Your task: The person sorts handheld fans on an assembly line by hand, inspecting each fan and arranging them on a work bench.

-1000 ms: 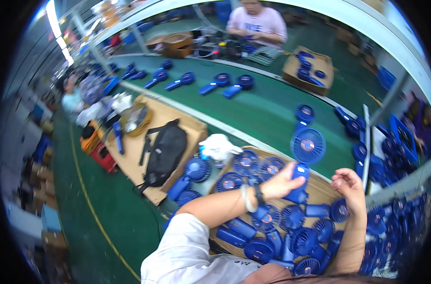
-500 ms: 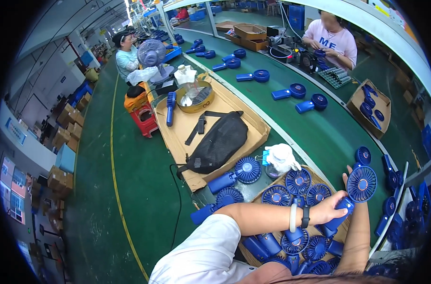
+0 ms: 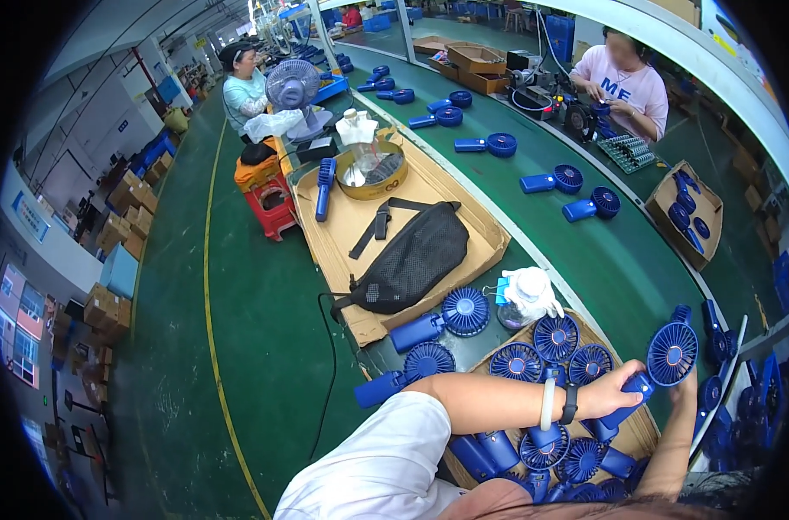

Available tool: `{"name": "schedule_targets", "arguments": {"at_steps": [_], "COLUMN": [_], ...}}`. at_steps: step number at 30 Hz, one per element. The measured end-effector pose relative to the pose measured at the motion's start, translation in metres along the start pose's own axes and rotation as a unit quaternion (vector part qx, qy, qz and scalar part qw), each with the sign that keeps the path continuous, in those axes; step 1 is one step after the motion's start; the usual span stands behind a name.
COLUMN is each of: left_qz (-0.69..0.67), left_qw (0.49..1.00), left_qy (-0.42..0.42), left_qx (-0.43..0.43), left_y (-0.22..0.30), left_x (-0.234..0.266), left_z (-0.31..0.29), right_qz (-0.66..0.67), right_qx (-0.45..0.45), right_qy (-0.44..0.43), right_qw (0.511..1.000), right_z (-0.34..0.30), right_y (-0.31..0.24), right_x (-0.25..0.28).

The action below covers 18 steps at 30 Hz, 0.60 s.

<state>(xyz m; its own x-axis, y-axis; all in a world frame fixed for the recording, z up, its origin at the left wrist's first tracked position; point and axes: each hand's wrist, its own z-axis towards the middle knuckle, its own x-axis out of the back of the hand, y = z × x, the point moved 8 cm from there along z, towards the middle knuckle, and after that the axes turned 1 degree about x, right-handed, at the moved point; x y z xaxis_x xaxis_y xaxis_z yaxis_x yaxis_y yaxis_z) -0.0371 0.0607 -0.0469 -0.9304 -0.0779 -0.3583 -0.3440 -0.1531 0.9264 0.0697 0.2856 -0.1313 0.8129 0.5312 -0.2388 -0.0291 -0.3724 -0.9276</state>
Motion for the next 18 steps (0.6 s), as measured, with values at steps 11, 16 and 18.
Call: {"name": "schedule_targets", "arguments": {"at_steps": [11,16,18], "left_qz": [-0.029,-0.057,-0.064], "left_qw": [0.999,0.997,0.997], "left_qy": [-0.045,-0.042,-0.036], "left_qx": [0.003,-0.006,-0.029], "left_y": [0.001,-0.001,0.005], "left_x": [-0.027,-0.022,-0.024], "left_z": [0.008,0.007,0.006], "right_qz": [0.069,0.045,0.056], "right_qx": [-0.002,0.023,0.022], "right_qy": [-0.027,-0.006,0.006], "right_qw": [0.997,0.999,0.998], "right_z": [-0.144,-0.138,-0.141], "right_y": [-0.026,-0.026,-0.026], "right_x": [-0.031,-0.049,-0.045]}}
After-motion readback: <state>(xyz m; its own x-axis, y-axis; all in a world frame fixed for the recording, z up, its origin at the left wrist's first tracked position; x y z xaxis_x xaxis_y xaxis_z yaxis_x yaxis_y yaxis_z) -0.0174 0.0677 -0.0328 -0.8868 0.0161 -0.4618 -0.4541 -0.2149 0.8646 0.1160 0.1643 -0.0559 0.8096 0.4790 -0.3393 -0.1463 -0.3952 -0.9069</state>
